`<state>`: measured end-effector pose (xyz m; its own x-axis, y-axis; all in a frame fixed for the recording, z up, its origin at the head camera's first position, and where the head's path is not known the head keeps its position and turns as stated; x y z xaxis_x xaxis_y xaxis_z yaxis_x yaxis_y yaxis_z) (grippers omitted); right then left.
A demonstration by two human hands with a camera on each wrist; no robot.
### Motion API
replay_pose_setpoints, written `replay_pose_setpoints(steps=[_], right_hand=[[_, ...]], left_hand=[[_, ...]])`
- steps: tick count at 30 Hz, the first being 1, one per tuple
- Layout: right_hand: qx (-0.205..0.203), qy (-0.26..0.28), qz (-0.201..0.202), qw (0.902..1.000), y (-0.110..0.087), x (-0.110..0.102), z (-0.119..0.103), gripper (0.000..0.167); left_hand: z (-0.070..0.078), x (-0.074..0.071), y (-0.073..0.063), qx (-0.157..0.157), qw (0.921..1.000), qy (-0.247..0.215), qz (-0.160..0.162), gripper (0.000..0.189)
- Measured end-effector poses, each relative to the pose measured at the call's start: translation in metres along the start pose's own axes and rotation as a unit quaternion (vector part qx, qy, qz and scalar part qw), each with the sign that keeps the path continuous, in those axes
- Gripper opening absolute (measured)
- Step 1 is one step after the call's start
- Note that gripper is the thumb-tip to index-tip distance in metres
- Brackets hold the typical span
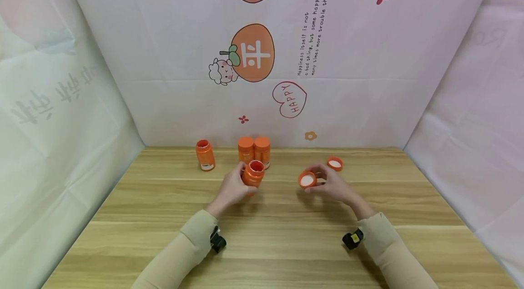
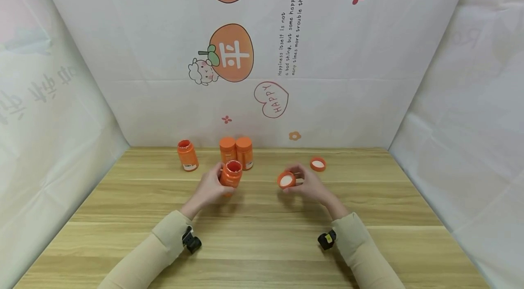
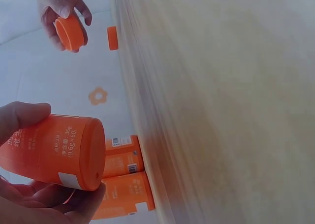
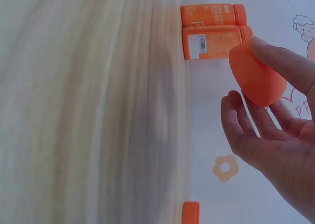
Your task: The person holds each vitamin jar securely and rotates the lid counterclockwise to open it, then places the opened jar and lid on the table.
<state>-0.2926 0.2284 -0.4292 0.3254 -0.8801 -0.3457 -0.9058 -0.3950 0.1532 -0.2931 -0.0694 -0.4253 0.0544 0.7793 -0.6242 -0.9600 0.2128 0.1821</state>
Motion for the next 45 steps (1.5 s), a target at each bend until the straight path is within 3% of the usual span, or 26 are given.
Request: replay_pose_setpoints(steps=[10,24,45], right_hand=[[0.017,-0.028,0.030,0.9990,-0.003,-0.010,0.012,0.061],[0.032,-0.138,0.066,0.9877,-0.012,-0.026,0.017,0.061],[0.058,-0.149,0.072,0.9845,-0.016,-0.050,0.034,0.059]], left_hand=[[-0.006,-0.007,0.000,-0.008,0.9998,-0.004,0.020,0.051],[-0.015,-0.019,0.001,-0.021,0.9987,0.009,0.046,0.052],[-0.035,-0.036,0.002,-0.052,0.9970,0.026,0.052,0.059]])
Point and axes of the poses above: each hand's wrist, its own y-axis towards the middle knuckle, its own x-axis out of the palm, z = x × y, the point moved 3 cm from there along y, towards the middle knuckle, and after that the axes turned 7 degrees about y, right-handed, at the moved point
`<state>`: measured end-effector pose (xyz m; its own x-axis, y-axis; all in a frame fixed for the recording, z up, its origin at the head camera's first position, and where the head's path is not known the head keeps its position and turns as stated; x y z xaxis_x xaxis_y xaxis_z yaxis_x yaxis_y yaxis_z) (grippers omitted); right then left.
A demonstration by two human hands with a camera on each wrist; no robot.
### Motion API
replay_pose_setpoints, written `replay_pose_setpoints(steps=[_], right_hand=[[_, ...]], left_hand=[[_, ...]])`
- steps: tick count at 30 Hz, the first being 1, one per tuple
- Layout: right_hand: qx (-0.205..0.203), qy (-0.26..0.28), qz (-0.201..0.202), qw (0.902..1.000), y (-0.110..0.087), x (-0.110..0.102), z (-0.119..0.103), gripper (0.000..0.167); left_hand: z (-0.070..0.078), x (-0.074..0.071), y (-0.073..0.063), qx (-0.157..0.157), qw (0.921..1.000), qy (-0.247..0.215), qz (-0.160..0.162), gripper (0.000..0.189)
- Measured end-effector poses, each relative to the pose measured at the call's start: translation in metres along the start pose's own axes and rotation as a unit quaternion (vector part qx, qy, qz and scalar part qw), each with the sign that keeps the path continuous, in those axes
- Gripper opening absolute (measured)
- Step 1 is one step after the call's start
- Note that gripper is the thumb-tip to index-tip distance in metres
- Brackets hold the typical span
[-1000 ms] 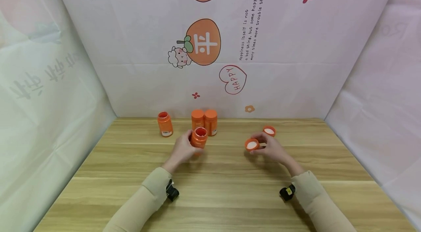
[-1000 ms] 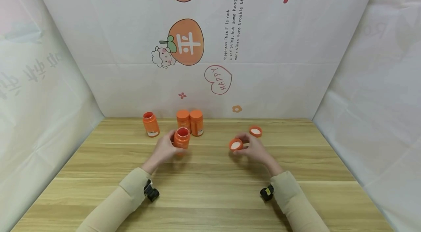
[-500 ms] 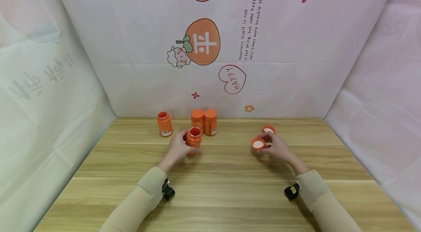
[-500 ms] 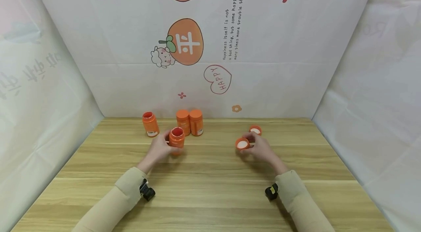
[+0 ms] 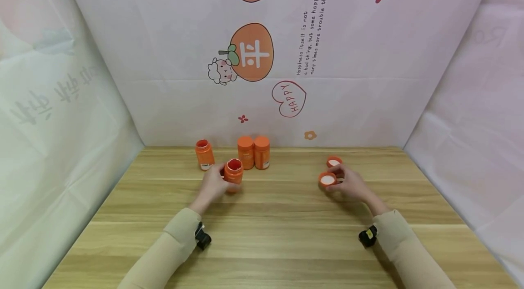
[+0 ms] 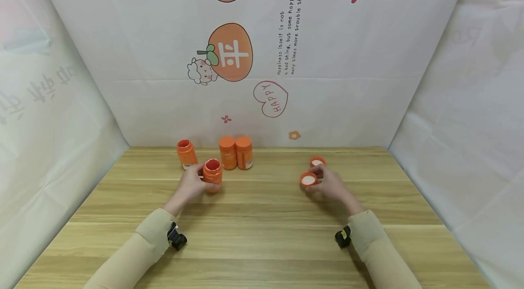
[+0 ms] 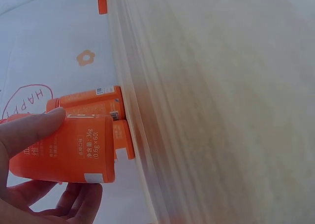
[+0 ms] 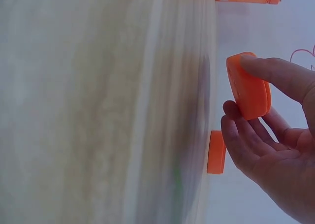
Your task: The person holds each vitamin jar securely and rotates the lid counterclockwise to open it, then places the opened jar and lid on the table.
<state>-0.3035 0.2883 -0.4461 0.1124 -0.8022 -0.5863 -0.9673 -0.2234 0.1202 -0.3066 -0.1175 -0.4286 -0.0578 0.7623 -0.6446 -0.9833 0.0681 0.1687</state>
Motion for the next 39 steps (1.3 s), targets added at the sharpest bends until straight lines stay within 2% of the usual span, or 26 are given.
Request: replay_pose_setpoints(steps=[8,16,39], right_hand=[[0.020,-0.014,-0.006,0.9997,0.001,-0.006,0.007,0.058],[0.013,-0.016,-0.011,0.9997,0.003,-0.011,0.017,0.057],[0.027,-0.039,0.010,0.9988,0.008,-0.021,0.024,0.057]], left_hand=[[-0.007,-0.005,0.000,-0.024,0.9997,0.002,-0.007,0.062],[-0.015,-0.012,0.002,-0.038,0.9993,0.008,-0.003,0.060],[-0.029,-0.030,0.006,-0.041,0.9979,0.044,0.026,0.055]])
Point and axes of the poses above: each hand's wrist, its own y-axis towards the middle knuckle, its own x-axis out of the palm, z = x × y, the point moved 3 cm from there along y, towards the middle knuckle, and after that the axes turned 7 degrees about y, right-handed, at the moved point
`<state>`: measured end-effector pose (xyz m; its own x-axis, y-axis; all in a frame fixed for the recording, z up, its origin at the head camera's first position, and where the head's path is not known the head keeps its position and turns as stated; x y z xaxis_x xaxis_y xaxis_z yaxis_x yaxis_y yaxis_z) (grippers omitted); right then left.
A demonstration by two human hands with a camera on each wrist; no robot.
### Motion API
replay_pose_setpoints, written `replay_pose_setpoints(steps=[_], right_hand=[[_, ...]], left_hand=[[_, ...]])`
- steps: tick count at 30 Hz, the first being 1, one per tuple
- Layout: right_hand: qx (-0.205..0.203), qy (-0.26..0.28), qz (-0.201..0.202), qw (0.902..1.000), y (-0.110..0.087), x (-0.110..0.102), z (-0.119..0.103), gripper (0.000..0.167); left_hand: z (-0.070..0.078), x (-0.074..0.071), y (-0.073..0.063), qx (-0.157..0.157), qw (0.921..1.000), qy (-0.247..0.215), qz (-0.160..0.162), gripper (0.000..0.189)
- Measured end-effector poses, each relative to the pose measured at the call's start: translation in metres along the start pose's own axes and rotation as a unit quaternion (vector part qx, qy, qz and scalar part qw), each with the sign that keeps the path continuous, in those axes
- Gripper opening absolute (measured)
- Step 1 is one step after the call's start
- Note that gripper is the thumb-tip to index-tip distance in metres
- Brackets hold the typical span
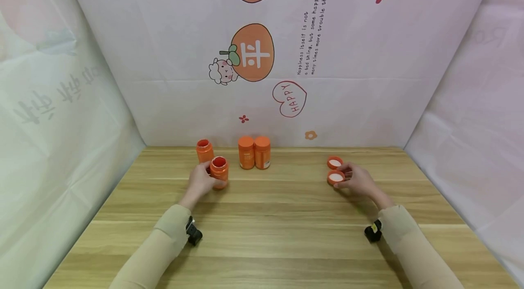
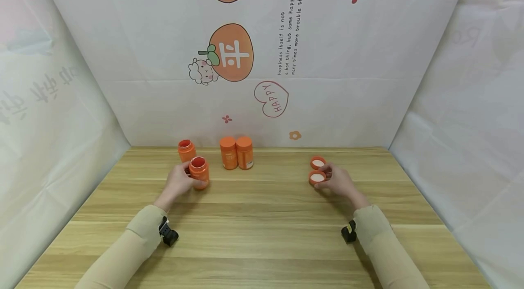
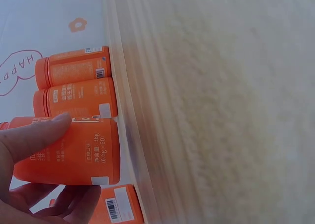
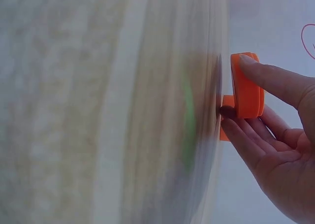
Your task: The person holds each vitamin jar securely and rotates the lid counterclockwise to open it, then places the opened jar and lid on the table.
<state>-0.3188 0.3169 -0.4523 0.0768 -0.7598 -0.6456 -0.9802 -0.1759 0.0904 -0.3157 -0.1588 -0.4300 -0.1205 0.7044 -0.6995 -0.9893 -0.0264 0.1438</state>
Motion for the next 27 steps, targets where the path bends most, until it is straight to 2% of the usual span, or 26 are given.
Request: replay_pose_setpoints(steps=[6,12,16,27], right_hand=[[-0.003,-0.006,0.002,1.0000,0.000,-0.003,0.002,0.056],[-0.012,-0.011,0.004,0.9999,0.000,-0.003,0.003,0.054],[-0.011,-0.013,0.000,0.9999,-0.001,-0.003,0.003,0.054],[0.011,-0.015,-0.004,0.9998,0.000,-0.004,0.001,0.057]], left_hand=[[-0.004,-0.003,0.001,-0.004,1.0000,0.007,0.004,0.055],[-0.009,-0.005,0.003,-0.015,0.9999,-0.005,-0.002,0.058],[-0.012,-0.006,0.005,-0.012,0.9999,-0.011,-0.004,0.058],[-0.020,-0.012,0.010,-0.014,0.9999,0.008,0.006,0.060]])
Point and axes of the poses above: each hand's wrist, its own y-axis towards the middle knuckle, its own x-axis out of the palm, z = x × y, the point moved 3 cm from there along y, towards the middle knuckle, and after that the axes turned 7 degrees about y, right-handed, at the moved point
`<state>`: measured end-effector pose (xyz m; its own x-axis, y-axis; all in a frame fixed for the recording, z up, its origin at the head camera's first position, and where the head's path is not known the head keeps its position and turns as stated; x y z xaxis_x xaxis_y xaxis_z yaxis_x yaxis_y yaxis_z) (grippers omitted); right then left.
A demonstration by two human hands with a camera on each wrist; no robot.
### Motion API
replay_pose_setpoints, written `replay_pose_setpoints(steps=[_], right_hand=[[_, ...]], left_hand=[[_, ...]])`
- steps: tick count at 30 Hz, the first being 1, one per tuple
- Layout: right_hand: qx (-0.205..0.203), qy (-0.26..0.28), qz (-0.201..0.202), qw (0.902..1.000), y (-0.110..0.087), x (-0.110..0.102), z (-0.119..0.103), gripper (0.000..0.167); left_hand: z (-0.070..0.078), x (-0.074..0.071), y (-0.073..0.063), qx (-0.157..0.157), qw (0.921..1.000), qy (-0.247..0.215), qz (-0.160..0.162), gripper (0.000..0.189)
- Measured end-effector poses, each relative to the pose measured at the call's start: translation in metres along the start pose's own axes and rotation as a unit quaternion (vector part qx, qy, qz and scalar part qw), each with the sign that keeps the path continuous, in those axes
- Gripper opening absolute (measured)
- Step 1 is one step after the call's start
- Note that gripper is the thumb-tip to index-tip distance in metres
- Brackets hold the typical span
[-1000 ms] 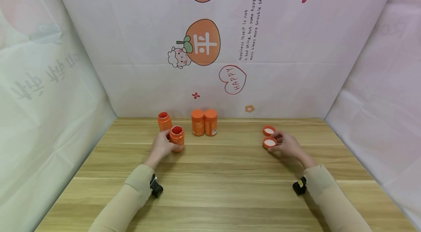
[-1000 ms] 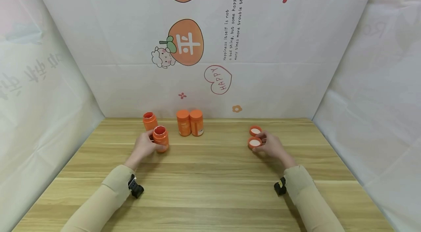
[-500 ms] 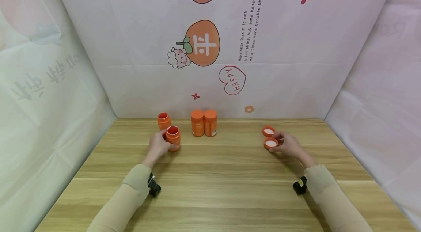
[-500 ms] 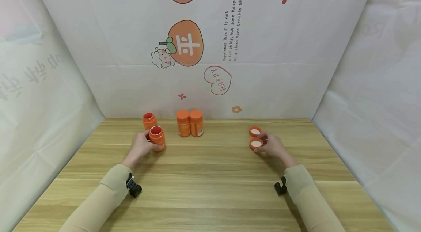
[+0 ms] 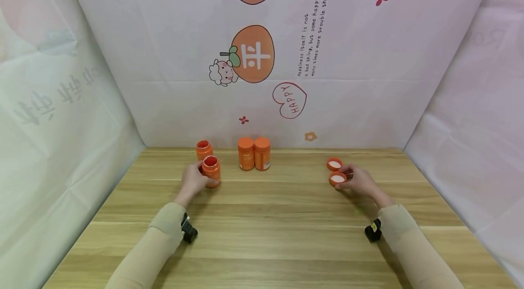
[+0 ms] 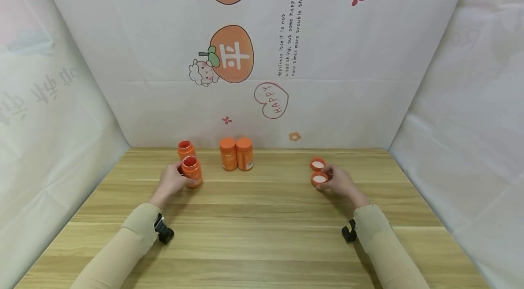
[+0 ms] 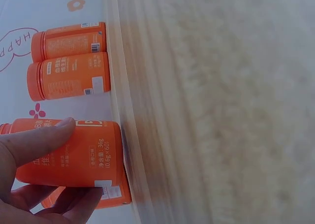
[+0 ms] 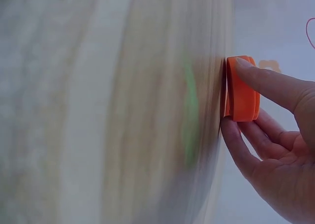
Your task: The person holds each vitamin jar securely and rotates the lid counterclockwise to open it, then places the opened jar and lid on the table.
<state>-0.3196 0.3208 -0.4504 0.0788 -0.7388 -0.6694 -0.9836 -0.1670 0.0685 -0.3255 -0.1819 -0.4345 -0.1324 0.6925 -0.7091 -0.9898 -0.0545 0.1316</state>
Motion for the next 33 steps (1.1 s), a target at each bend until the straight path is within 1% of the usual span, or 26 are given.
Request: replay_pose_setpoints(steps=[8,13,20,25,33], right_hand=[[0.006,-0.008,0.000,1.0000,0.003,0.000,0.003,0.055],[0.007,-0.004,0.000,1.0000,0.003,0.000,0.004,0.056],[0.009,-0.013,0.001,0.9999,0.006,0.000,0.005,0.056],[0.012,-0.013,-0.001,0.9998,0.007,0.000,0.005,0.058],[0.027,-0.008,-0.003,0.9996,0.010,0.000,0.007,0.060]], left_hand=[[-0.006,-0.003,0.003,-0.011,0.9999,-0.005,-0.006,0.062],[-0.009,-0.007,0.004,-0.012,0.9999,-0.005,-0.003,0.058],[-0.012,-0.010,0.005,-0.018,0.9998,-0.004,-0.002,0.058],[-0.013,-0.012,0.006,-0.028,0.9996,-0.007,-0.004,0.058],[-0.017,-0.013,0.008,-0.047,0.9988,-0.005,-0.009,0.058]])
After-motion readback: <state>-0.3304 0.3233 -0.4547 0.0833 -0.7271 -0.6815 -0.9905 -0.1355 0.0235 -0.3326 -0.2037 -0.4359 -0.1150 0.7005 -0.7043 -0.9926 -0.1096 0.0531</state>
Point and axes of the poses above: each hand's wrist, its own y-axis towards the middle knuckle, its own x-axis out of the palm, z = x × y, the point moved 3 cm from there along y, towards the middle knuckle, and after that the axes turned 7 degrees about y, right-handed, at the moved point
